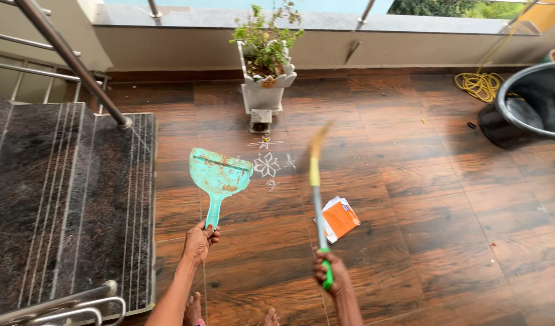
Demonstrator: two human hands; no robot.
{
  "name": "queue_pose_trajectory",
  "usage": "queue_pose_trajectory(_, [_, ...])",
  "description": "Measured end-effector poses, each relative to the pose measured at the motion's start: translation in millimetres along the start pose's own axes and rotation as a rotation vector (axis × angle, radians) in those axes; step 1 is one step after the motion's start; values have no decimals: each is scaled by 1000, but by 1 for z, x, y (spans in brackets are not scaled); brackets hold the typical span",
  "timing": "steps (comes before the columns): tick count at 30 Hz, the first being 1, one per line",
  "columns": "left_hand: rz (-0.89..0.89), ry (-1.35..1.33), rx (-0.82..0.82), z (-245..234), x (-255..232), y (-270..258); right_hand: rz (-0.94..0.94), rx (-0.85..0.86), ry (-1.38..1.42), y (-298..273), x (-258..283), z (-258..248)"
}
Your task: The person sweeps debris from a balcony floor using a broom and a dustpan, moving along the length of the balcony toward stairs.
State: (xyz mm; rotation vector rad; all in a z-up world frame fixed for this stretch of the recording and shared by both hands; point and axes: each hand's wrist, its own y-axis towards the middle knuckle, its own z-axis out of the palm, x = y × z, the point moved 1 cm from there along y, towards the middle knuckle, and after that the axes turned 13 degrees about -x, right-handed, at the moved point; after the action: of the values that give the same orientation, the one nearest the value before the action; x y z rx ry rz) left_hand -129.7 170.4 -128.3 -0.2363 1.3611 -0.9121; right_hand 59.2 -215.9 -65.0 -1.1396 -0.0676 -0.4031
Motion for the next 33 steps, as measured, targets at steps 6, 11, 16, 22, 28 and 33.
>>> queue_pose_trajectory(6, [26, 41, -17, 28, 16, -19, 141, 17, -77, -36, -73, -13])
queue_pose_trajectory(11, [12, 44, -9, 46, 19, -36, 302, -181, -183, -17, -81, -27])
queue_pose_trajectory(16, [-16, 51, 0, 61, 22, -44, 221, -235, -160, -13, -10, -76])
queue_pose_trajectory(22, [2, 91, 7, 84, 28, -49, -5, -292, -172, -2, 78, -83])
queue_pose_trajectory(28, [-22, 104, 1, 116, 42, -47, -33, -153, -181, -10, 84, -88])
queue_pose_trajectory(33, [-44, 119, -5, 130, 59, -39, 61, -5, -112, -23, 53, -75])
